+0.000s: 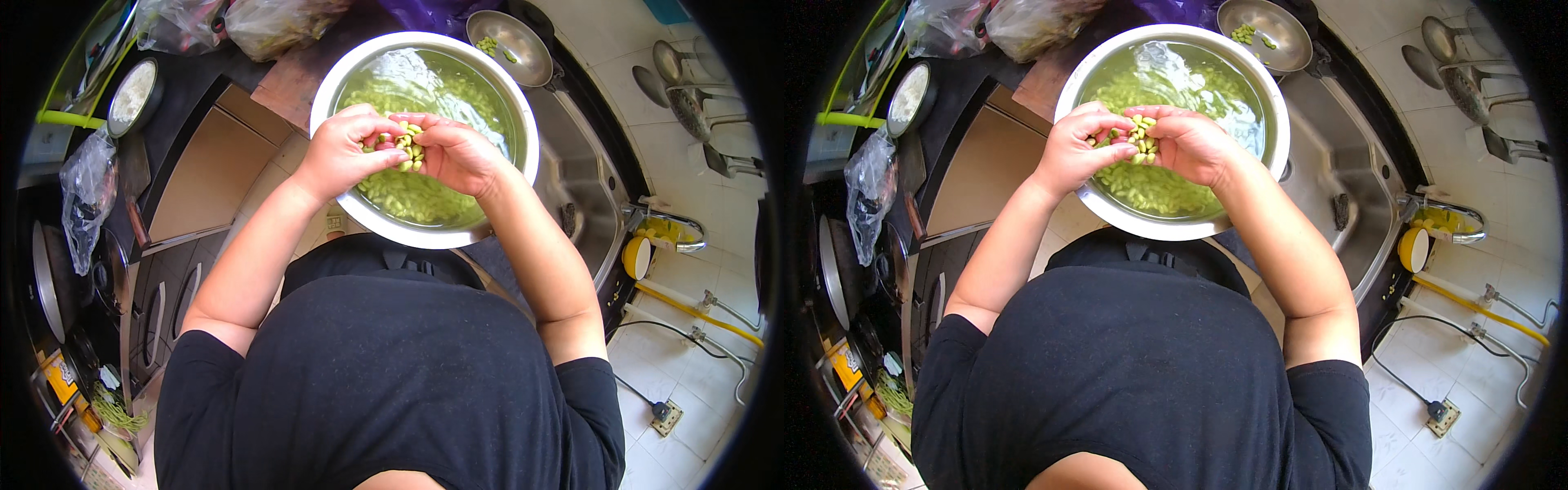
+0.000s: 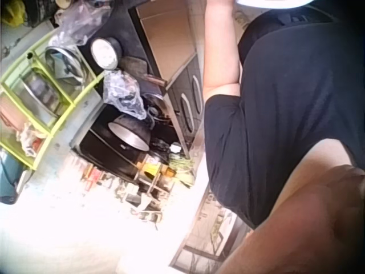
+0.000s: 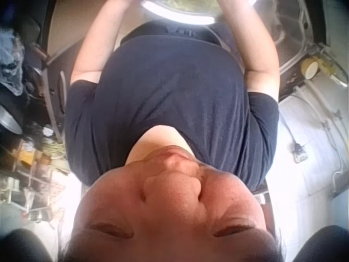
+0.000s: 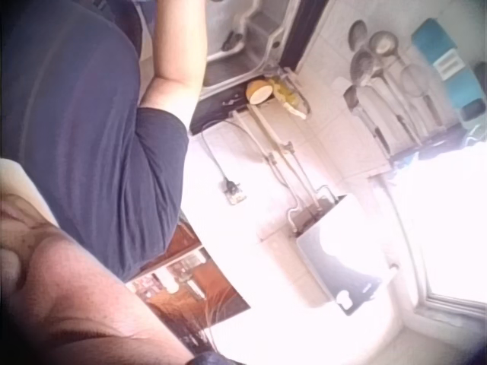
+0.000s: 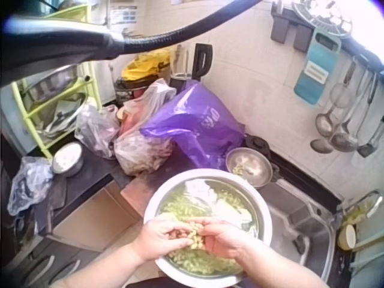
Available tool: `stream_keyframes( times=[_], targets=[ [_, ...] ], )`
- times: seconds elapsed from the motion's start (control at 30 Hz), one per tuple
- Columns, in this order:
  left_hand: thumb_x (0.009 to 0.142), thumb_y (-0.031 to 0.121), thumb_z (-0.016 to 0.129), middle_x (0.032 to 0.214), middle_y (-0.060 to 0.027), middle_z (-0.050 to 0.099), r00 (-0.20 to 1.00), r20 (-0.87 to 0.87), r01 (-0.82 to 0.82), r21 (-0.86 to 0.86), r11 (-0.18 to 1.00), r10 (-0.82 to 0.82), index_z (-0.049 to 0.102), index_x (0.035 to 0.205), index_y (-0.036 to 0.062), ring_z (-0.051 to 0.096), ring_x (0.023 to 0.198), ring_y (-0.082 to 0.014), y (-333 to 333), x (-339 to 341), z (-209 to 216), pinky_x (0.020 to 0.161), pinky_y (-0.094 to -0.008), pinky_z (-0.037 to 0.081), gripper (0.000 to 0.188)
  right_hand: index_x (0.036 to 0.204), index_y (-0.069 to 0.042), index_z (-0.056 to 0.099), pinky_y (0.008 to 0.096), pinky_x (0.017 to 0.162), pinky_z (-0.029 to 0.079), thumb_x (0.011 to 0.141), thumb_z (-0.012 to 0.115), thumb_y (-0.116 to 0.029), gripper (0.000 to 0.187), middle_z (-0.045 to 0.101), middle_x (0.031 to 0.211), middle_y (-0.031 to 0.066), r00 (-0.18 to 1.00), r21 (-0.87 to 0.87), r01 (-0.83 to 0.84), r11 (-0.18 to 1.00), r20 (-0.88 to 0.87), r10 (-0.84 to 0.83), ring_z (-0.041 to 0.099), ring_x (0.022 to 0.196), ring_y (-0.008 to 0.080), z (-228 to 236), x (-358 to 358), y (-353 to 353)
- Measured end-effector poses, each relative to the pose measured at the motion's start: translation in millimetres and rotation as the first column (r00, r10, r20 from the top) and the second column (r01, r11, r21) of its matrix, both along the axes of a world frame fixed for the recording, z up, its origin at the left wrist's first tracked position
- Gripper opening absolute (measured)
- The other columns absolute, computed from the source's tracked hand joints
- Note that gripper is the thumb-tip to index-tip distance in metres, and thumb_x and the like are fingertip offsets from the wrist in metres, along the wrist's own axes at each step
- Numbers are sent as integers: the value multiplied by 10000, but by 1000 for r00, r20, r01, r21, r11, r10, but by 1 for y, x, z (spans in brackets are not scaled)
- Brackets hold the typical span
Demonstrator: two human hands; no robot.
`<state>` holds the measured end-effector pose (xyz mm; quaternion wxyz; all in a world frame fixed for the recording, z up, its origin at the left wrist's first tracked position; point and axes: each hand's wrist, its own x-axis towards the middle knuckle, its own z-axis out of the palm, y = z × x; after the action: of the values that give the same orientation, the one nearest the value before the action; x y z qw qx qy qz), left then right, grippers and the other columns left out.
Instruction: The person washes edamame beans in a metal bowl placed in a kitchen sink. They agitate the beans by hand, rinse them under running water from the faucet, and inspect them by picking up handfuls to check their condition.
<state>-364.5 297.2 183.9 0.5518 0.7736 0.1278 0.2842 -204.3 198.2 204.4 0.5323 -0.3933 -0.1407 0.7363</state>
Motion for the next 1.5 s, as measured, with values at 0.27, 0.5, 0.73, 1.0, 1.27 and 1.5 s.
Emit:
stream_keyframes(
  times=[0.27,0.5,0.73,1.0,1.27,1.5],
  targets=[
    [675,73,708,716,-35,531,982,-186,26,-25,999,-30,636,889,29,517,660,-108,-7,6,5,591,-229,427,230,1187,39,397,363,833,452,789,401,4,399,530,1049,152,996,-17,70,997,-55,-71,562,911,217,-7,4,-7],
    [725,49,668,764,-20,530,980,-200,-2,-5,1000,1,596,850,1,495,672,-94,-5,6,-1,612,-221,422,151,1165,35,410,395,881,440,804,401,0,363,531,1041,164,984,6,115,993,-136,-113,566,939,237,-7,3,-9],
    [850,131,562,781,-18,513,992,52,-86,-423,902,119,498,918,31,472,652,-67,2,1,-10,588,-217,418,136,1136,-1,484,335,864,435,844,457,-100,310,565,1072,132,943,-18,133,991,310,-121,563,968,202,-5,14,-18],
    [912,127,419,742,-34,466,942,300,120,-718,686,150,427,972,93,341,508,-48,13,-3,-9,448,-167,259,70,976,-105,613,267,761,377,790,555,-218,225,580,930,23,687,-104,336,936,707,-168,492,841,135,-6,63,-25],
    [910,132,383,748,-50,480,935,303,123,-766,631,185,472,977,86,351,505,-61,16,-5,-5,440,-175,268,121,1108,-106,559,360,874,367,780,560,-290,376,521,1141,117,600,-252,346,904,800,-7,497,1013,217,-16,55,-26],
    [913,164,390,754,-52,483,924,324,114,-744,658,206,475,957,88,351,511,-60,15,-6,-7,447,-174,273,122,861,-101,643,379,719,471,787,558,-232,173,593,896,104,-399,-108,6,994,911,102,587,811,283,9,16,-13]
  ],
)
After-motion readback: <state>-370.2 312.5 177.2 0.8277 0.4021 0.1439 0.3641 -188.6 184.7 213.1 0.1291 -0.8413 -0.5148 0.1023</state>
